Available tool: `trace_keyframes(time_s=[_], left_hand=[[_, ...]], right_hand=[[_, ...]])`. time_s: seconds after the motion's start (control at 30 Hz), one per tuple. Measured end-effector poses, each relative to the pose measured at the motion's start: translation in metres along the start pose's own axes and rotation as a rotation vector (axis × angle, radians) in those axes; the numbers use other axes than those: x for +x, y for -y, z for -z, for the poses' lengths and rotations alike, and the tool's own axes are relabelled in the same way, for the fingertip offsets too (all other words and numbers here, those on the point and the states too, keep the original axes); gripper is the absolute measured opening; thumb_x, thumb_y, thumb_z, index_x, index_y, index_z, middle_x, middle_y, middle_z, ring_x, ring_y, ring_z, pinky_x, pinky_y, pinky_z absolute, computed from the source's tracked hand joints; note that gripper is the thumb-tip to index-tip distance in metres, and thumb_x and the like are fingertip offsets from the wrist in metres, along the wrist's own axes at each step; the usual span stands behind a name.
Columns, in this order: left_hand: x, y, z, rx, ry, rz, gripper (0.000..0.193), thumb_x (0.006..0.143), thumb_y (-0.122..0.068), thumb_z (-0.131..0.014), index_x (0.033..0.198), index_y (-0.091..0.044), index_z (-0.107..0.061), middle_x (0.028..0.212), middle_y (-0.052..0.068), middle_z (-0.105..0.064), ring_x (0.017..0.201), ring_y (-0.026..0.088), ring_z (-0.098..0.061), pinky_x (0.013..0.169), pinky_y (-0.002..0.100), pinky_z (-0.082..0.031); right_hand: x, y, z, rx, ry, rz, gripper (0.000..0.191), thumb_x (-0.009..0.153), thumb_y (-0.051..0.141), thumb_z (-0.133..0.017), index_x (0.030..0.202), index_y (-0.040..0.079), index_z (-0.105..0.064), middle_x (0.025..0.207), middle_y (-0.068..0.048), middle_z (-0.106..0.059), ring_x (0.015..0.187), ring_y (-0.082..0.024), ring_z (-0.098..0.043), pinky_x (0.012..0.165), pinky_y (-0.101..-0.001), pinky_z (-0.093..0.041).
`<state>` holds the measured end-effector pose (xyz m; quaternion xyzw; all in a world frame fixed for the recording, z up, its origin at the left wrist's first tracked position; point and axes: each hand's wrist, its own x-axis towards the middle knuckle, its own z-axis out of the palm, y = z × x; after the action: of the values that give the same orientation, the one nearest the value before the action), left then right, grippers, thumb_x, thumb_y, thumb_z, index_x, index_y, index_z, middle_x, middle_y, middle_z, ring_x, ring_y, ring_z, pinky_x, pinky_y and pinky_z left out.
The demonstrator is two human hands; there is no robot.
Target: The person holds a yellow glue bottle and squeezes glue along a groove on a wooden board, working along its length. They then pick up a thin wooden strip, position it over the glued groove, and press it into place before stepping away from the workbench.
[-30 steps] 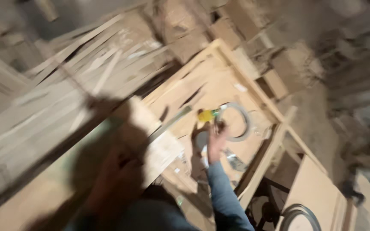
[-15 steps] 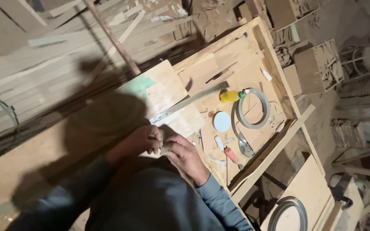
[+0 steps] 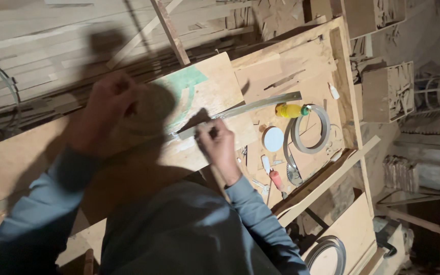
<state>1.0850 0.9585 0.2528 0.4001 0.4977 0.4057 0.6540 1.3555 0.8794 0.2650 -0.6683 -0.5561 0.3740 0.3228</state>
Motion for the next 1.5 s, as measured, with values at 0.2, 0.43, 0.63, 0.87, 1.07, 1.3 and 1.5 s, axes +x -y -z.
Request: trace_keyframes(time_s=[0.2, 0.43, 0.63, 0.87, 1.07, 1.3, 1.5], left_hand=[[-0.019, 0.024, 0.004, 0.052, -0.092, 0.020, 0.023, 0.100, -0.022, -0.069, 0.086, -0.007, -0.057, 0.067, 0.001, -0.059, 0.059, 0.008, -0.056, 0.054, 0.026, -0.044], [-0.025, 0.048, 0.002, 0.003, -0.111, 0.016, 0.025, 0.101, -0.022, -0.070, 0.086, -0.007, -0.056, 0.067, 0.000, -0.058, 0.058, 0.007, -0.053, 0.052, 0.025, -0.041], [-0.026, 0.054, 0.000, 0.092, -0.101, -0.003, 0.028, 0.100, -0.021, -0.070, 0.081, -0.006, -0.057, 0.064, 0.001, -0.060, 0.056, 0.007, -0.057, 0.050, 0.025, -0.045], [-0.028, 0.053, -0.006, 0.008, -0.098, -0.011, 0.026, 0.100, -0.021, -0.070, 0.085, -0.007, -0.053, 0.067, 0.002, -0.058, 0.058, 0.007, -0.055, 0.051, 0.025, -0.042], [-0.024, 0.048, -0.005, 0.110, -0.073, 0.002, 0.024, 0.099, -0.022, -0.070, 0.087, -0.005, -0.057, 0.070, 0.003, -0.060, 0.060, 0.008, -0.055, 0.052, 0.026, -0.042], [0.004, 0.023, -0.033, 0.317, 0.034, -0.187, 0.026, 0.096, -0.024, -0.073, 0.093, 0.000, -0.064, 0.076, 0.007, -0.064, 0.068, 0.014, -0.059, 0.062, 0.032, -0.048], [0.055, 0.009, -0.086, 0.293, 0.193, -0.550, 0.017, 0.098, -0.017, -0.071, 0.100, 0.000, -0.071, 0.094, 0.012, -0.072, 0.085, 0.017, -0.068, 0.078, 0.032, -0.055]], right_hand=[[0.007, -0.009, -0.005, -0.381, -0.018, 0.244, 0.021, 0.095, 0.015, -0.077, 0.090, 0.001, -0.063, 0.079, -0.020, -0.068, 0.065, -0.031, -0.070, 0.060, -0.0376, -0.055], [0.036, -0.023, 0.062, -0.667, -0.245, 0.472, 0.018, 0.088, 0.014, -0.078, 0.095, 0.001, -0.066, 0.085, -0.019, -0.071, 0.072, -0.035, -0.070, 0.064, -0.0395, -0.057], [0.017, -0.001, 0.039, -0.410, -0.257, 0.291, 0.016, 0.096, 0.015, -0.076, 0.096, 0.002, -0.066, 0.080, -0.015, -0.073, 0.066, -0.026, -0.073, 0.060, -0.0351, -0.057], [0.015, -0.007, 0.020, -0.502, -0.175, 0.270, 0.018, 0.095, 0.016, -0.077, 0.092, 0.002, -0.066, 0.079, -0.018, -0.070, 0.066, -0.029, -0.070, 0.061, -0.0376, -0.057], [0.041, -0.023, 0.070, -0.596, -0.322, 0.263, 0.018, 0.095, 0.016, -0.076, 0.098, 0.002, -0.066, 0.082, -0.017, -0.072, 0.067, -0.030, -0.072, 0.062, -0.0383, -0.057], [0.038, -0.041, 0.062, -0.593, -0.259, 0.332, 0.019, 0.092, 0.015, -0.077, 0.097, 0.003, -0.063, 0.086, -0.018, -0.072, 0.073, -0.029, -0.074, 0.064, -0.0371, -0.058], [0.056, -0.050, 0.098, -0.511, -0.385, 0.172, 0.021, 0.094, 0.016, -0.078, 0.097, 0.001, -0.063, 0.082, -0.015, -0.074, 0.069, -0.025, -0.074, 0.063, -0.0346, -0.058]])
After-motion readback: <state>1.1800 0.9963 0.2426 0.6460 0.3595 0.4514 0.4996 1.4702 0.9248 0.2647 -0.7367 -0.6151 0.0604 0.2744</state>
